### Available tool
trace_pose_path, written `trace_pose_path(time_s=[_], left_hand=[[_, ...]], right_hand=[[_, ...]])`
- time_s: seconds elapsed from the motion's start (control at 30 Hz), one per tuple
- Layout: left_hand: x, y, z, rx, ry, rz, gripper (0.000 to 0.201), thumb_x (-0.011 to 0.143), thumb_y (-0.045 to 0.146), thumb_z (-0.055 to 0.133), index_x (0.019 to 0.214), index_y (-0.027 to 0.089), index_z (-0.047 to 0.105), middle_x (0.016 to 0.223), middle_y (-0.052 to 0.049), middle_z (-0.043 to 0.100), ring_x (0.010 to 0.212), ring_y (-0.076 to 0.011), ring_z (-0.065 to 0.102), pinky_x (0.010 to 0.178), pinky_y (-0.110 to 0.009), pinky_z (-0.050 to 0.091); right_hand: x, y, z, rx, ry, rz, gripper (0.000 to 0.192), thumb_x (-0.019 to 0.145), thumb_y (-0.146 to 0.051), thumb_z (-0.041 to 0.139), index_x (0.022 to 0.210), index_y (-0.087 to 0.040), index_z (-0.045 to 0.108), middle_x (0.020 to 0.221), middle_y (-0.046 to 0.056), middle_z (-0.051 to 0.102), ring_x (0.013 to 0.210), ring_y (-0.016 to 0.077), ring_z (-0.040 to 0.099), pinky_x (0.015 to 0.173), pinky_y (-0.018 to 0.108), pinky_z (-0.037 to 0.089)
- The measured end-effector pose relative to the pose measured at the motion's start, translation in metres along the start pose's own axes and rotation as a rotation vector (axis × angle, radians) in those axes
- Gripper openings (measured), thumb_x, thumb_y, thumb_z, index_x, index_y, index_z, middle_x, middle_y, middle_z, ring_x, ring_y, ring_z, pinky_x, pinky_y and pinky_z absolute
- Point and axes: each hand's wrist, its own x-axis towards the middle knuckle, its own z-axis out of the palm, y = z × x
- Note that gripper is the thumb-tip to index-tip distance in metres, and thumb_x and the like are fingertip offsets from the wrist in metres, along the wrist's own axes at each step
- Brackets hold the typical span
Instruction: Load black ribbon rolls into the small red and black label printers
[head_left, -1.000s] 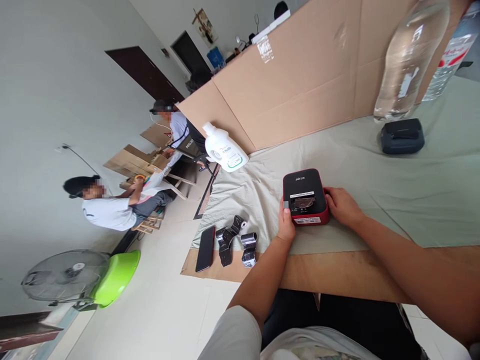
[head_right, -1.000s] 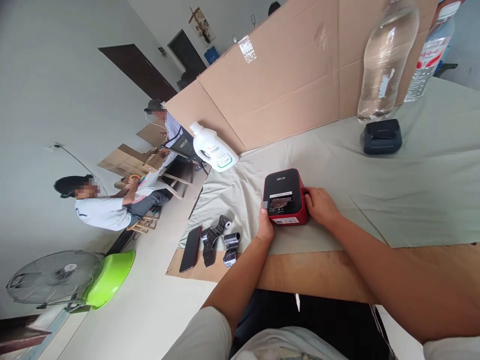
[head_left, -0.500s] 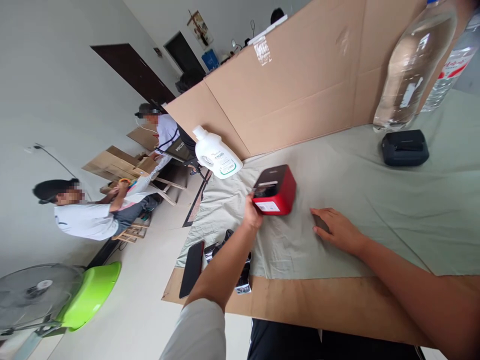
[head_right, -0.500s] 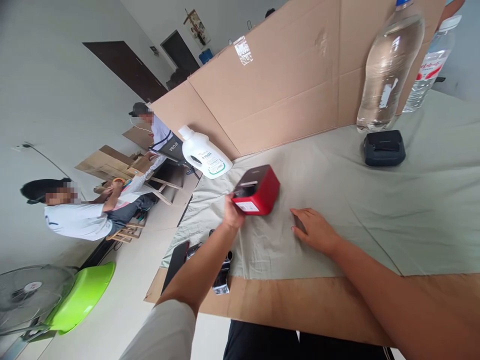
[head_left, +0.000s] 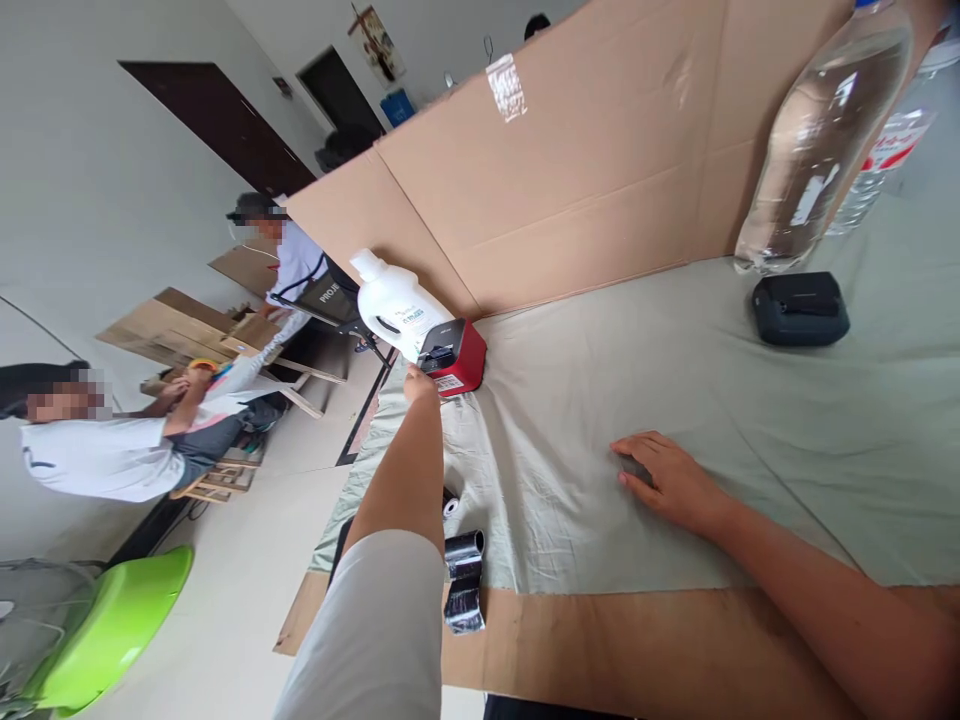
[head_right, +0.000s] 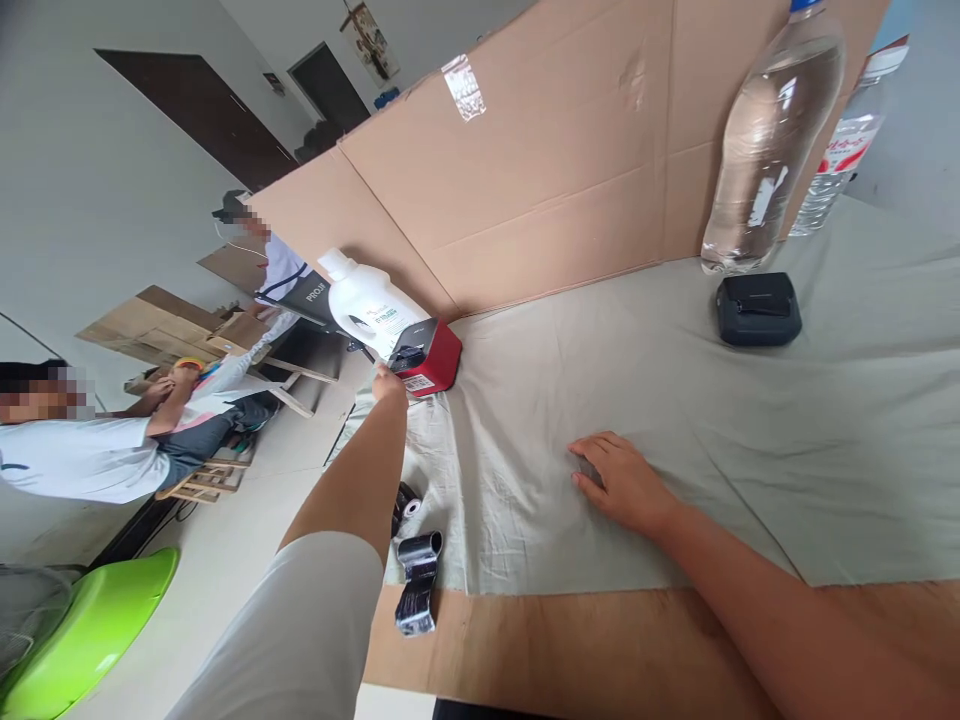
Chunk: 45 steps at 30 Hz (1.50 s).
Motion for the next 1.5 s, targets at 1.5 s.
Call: trace_pose_path(time_s=[1.5], left_hand=[[-0.272,-0.108,-0.004,-0.237,-0.909,-0.129,0.044,0.085,0.055,0.064,0.113,0.023,0.057,0.118,-0.011,0.062,0.092,-0.022,0.068,0.083,-0.04,0.054]], right_hand=[[0.056,0.033,-0.085,-0.09,0.391,0.391,0.091,0.066,-0.05,0.078,0.144,-0.017,0.045,0.141,0.02,0.05,0.133,0.0378,0.048,0.114,0.058,0.037]])
